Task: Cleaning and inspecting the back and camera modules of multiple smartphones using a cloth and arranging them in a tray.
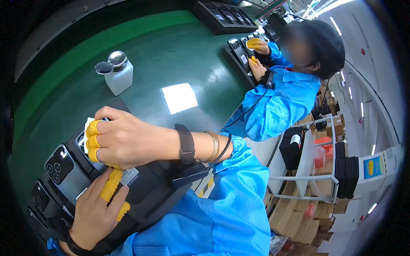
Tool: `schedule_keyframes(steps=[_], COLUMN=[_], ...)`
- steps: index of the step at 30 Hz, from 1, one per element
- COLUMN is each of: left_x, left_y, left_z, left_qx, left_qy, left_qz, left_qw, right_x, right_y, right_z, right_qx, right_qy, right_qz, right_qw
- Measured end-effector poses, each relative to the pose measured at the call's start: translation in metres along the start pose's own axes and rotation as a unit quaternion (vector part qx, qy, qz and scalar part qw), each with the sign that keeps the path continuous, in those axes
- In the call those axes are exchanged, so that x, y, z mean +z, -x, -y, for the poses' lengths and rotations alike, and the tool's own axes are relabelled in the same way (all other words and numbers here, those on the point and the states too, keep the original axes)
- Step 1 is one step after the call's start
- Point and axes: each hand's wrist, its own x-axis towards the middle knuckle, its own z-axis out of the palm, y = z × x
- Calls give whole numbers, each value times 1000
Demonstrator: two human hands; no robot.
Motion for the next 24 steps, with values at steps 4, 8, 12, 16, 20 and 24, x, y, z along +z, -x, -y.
schedule_keyframes(steps=[4,8,12,16,20,24], left_x=[-3,-5,-7,-2,1,2], left_y=[-6,-6,-5,-6,-10,-6], left_z=[-4,-7,-6,-3,-2,0], left_qx=[-20,-27,-24,-20,-16,1], left_qy=[-4,0,-6,16,10,-8], left_qz=[0,8,10,-5,-16,-19], left_qw=[1000,1000,1000,1000,1000,1000], right_x=[-7,-8,-1,-14,-27,-34], right_y=[-1,-2,-1,8,21,24], right_z=[0,3,2,1,2,0], right_qx=[6,4,-12,-8,31,56], right_qy=[-1,0,19,10,28,23], right_qz=[3,-6,-45,-24,11,15], right_qw=[1000,1000,999,1000,999,998])
